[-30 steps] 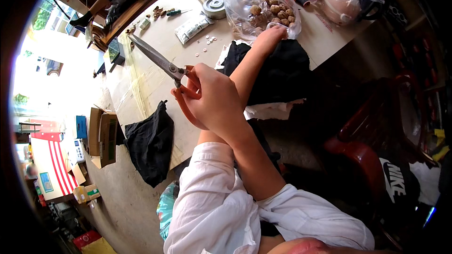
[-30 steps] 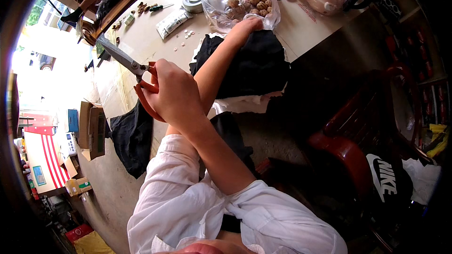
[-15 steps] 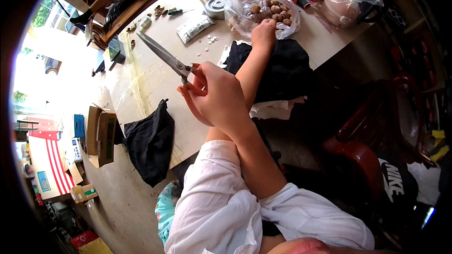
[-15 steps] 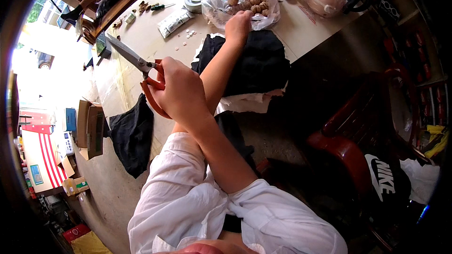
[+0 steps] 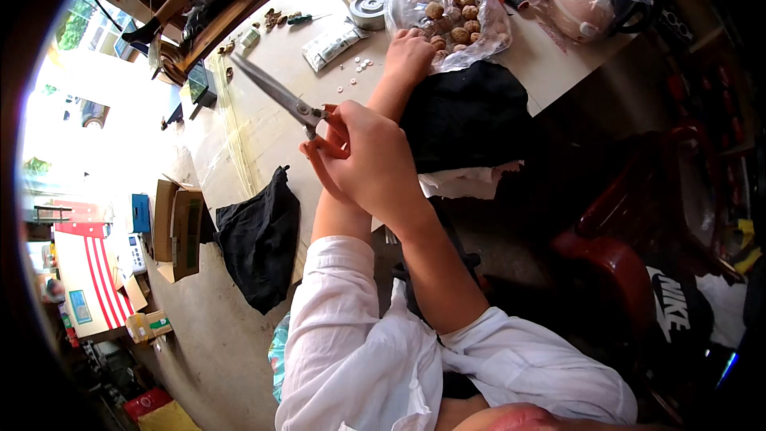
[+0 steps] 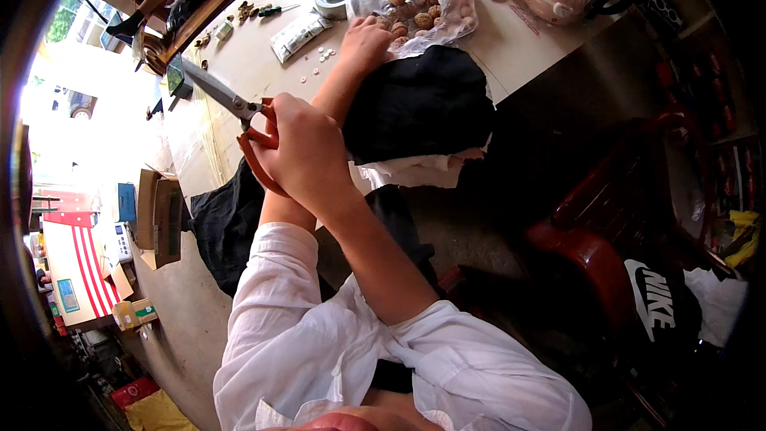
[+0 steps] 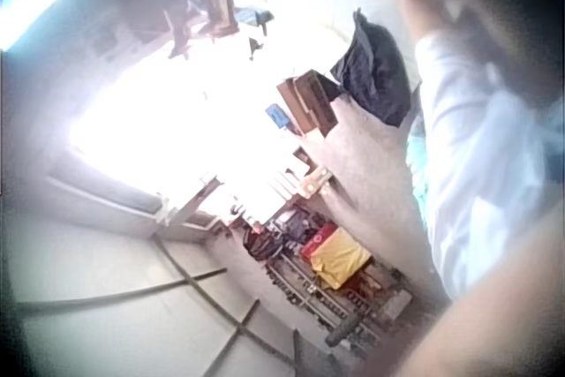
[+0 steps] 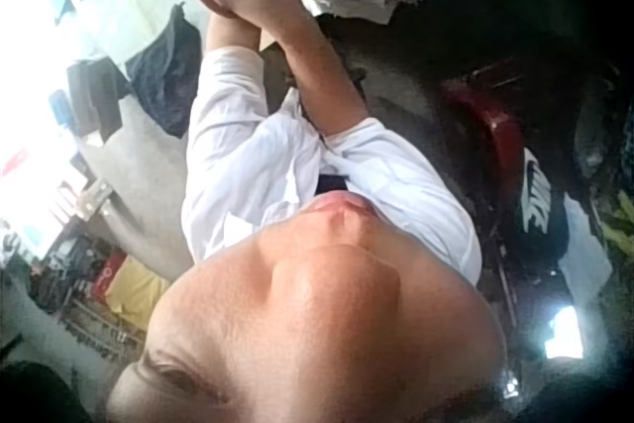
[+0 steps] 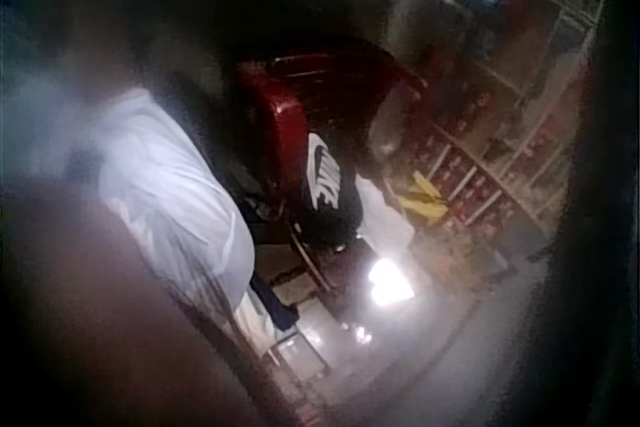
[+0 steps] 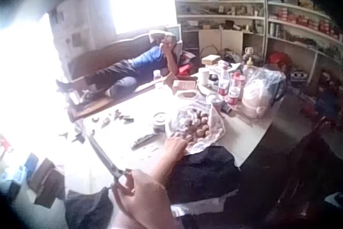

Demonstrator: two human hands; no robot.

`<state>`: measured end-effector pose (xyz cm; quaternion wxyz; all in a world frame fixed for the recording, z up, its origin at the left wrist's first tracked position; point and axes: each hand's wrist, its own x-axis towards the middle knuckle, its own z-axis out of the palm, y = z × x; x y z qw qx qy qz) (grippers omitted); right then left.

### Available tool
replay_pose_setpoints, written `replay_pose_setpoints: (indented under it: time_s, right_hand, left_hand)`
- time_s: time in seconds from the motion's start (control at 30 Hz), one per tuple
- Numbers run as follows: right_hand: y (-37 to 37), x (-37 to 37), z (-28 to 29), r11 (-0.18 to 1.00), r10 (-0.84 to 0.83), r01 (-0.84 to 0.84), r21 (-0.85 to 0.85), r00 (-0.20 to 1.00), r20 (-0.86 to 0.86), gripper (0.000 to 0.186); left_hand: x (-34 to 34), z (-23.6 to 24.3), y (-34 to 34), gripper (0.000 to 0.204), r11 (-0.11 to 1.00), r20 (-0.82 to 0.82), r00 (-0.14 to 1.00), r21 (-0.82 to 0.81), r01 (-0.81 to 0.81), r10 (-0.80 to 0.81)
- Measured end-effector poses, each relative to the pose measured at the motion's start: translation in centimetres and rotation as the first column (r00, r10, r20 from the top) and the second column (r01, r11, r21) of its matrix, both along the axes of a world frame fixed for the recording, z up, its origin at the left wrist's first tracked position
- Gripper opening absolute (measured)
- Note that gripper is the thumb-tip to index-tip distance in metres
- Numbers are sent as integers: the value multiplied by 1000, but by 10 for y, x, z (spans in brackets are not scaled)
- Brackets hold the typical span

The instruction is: The person uses orange-handled scissors to cut a piece of black fabric on a table. They repeatedly trim the edges and separate sections of the material, occasionally adjusting the fabric's position to continue cutting.

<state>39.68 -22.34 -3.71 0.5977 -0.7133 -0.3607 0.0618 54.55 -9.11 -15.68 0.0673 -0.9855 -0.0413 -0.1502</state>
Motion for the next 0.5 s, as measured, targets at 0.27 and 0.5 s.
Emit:
replay_pose_setpoints:
  time_s: [0.27,0.5]
  right_hand:
    - [-2,4,0,1000,-1,1,-15,1000,-4,33]
    - [0,0,3,994,54,-56,-92,998,-24,30]
  left_hand:
    - [2,28,-5,60,782,-456,805,-307,-542,379]
    - [15,-37,48,93,611,-173,935,-718,-334,308]
